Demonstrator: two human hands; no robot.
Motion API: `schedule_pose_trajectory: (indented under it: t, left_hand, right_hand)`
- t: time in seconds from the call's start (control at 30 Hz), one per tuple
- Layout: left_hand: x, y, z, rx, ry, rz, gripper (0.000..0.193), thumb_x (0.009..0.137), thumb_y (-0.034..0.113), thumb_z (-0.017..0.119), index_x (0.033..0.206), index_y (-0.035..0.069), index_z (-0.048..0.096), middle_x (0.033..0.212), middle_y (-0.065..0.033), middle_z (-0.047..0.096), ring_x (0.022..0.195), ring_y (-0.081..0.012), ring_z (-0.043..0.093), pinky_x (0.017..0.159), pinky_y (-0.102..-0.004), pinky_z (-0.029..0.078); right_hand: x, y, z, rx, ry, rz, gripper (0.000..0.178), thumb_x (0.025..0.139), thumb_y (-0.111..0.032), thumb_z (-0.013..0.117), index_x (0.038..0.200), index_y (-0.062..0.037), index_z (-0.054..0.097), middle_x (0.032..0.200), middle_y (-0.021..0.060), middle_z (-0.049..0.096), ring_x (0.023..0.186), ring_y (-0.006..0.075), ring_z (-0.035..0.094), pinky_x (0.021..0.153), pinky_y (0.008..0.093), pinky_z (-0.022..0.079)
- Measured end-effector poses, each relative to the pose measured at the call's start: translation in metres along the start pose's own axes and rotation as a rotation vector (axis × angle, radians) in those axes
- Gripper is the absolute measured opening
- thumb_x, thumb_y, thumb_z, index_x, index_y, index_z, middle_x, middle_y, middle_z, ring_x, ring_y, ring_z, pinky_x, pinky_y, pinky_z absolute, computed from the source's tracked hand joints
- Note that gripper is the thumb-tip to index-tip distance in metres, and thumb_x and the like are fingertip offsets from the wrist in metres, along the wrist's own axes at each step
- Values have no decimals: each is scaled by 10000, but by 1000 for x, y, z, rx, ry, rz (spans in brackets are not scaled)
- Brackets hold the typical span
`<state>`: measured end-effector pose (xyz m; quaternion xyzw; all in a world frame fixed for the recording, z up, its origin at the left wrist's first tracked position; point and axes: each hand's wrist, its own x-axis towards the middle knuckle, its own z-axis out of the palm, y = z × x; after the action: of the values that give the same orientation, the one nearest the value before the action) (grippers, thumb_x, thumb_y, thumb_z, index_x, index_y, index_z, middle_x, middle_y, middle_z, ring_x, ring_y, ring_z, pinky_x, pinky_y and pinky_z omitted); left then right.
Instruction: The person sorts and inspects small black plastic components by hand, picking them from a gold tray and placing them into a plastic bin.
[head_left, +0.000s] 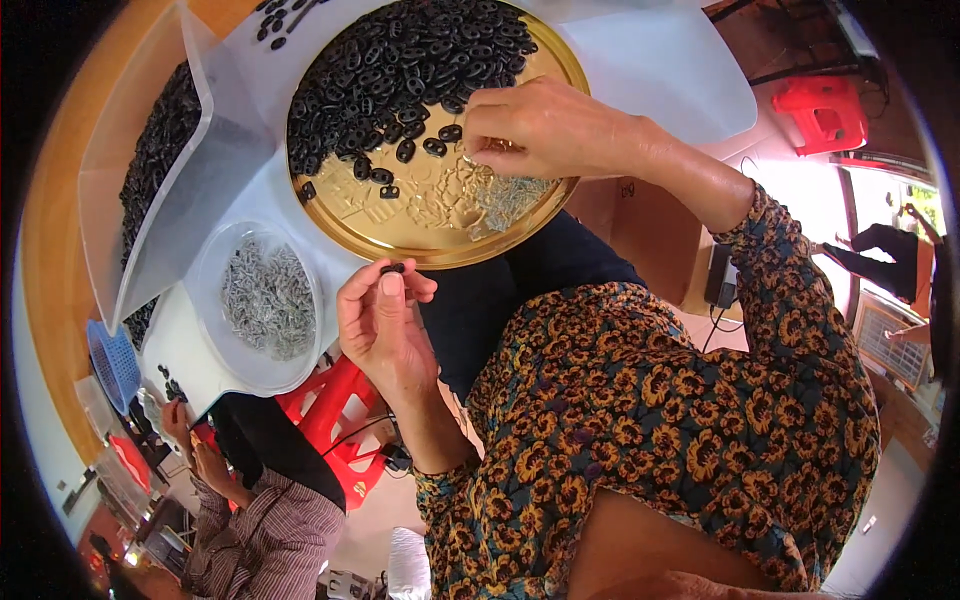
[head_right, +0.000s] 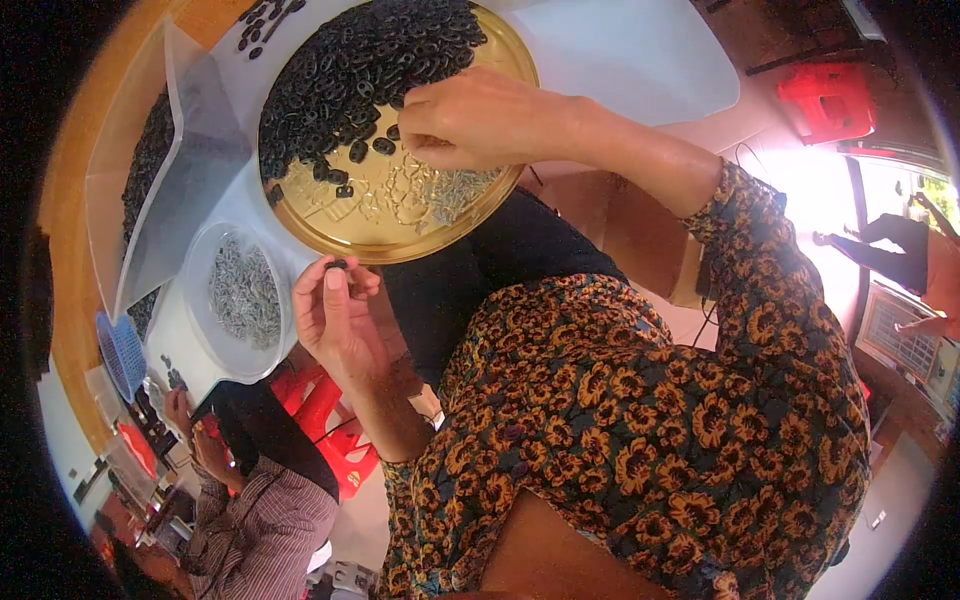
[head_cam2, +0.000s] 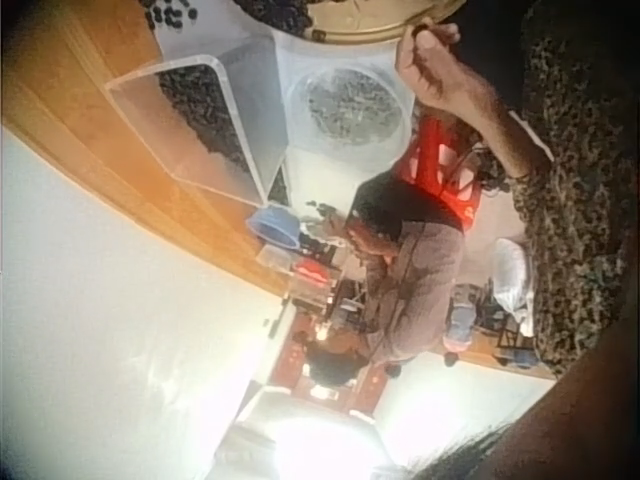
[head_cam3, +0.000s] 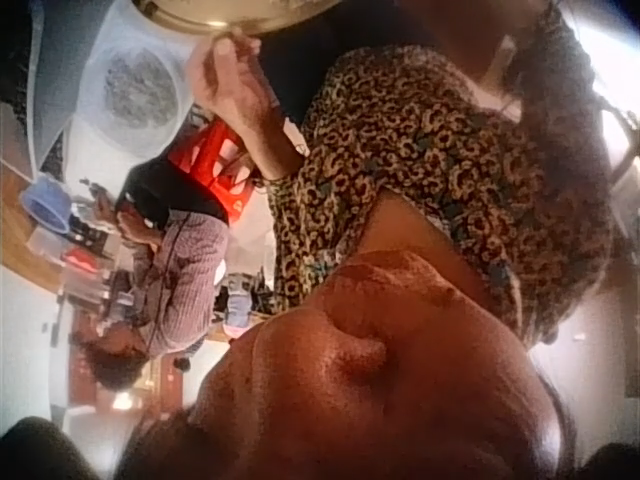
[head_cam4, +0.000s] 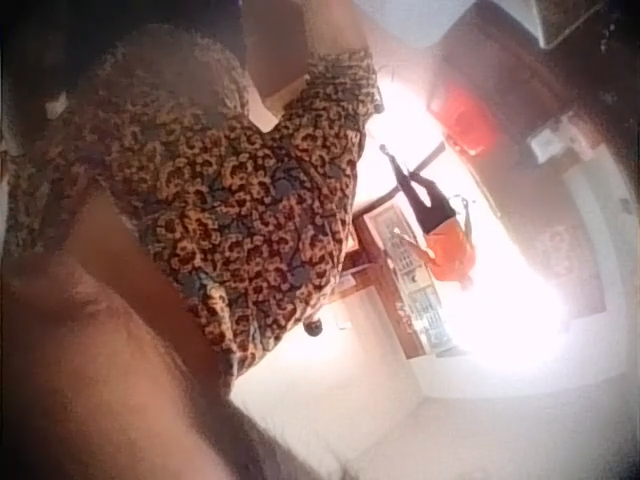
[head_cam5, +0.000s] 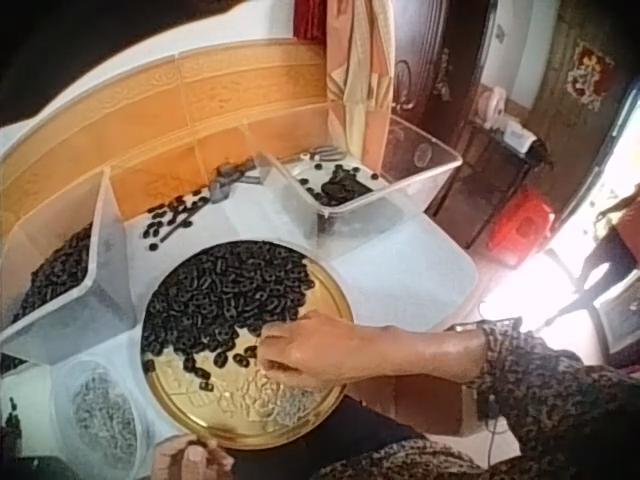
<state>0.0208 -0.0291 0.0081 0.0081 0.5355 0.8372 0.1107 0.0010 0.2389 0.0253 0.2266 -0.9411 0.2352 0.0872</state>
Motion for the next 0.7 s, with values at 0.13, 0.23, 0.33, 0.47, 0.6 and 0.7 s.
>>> schedule_pose_trajectory:
  t: [0.13,0.23,0.33,0.47,0.6,0.7]
  left_hand:
    - [5,1,3,0,-9,15,200,910,51,621,1085,-30,570,971,-195,664,741,-219,643,666,-302,529]
    - [9,5,11,7,-31,16,191,909,43,620,1077,-31,564,979,-196,665,742,-212,642,678,-298,528]
    - [10,9,20,8,0,10,190,900,26,626,1068,-35,563,978,-195,665,745,-198,642,682,-293,529]
    - [14,7,24,71,-32,40,193,889,11,635,1063,-33,564,974,-191,667,745,-184,644,682,-281,529]
    - [18,5,37,80,-41,104,198,878,4,647,1058,-22,568,1030,-176,658,788,-175,646,708,-269,523]
    - [20,4,45,102,-61,146,188,880,-13,640,1053,-21,566,1089,-164,642,870,-164,636,747,-264,513]
  right_hand:
    - [4,-7,-10,341,-7,156,106,826,-86,654,851,-22,574,773,56,590,663,171,587,614,312,470]
    - [3,-9,-11,463,-18,235,109,821,-69,669,865,-12,587,754,38,594,653,111,557,606,274,456]
    - [4,-12,-12,512,-1,223,114,836,-80,675,905,-9,617,769,27,607,656,89,545,603,260,455]
    - [4,-18,-8,736,10,232,154,869,-121,684,981,-20,656,801,11,631,639,67,537,590,241,453]
    - [11,-35,-14,1031,-98,495,158,879,-141,690,973,-18,660,799,3,632,611,51,524,573,221,441]
    - [10,-39,-4,1223,-77,483,159,879,-129,689,965,0,655,789,19,631,581,49,510,553,211,426]
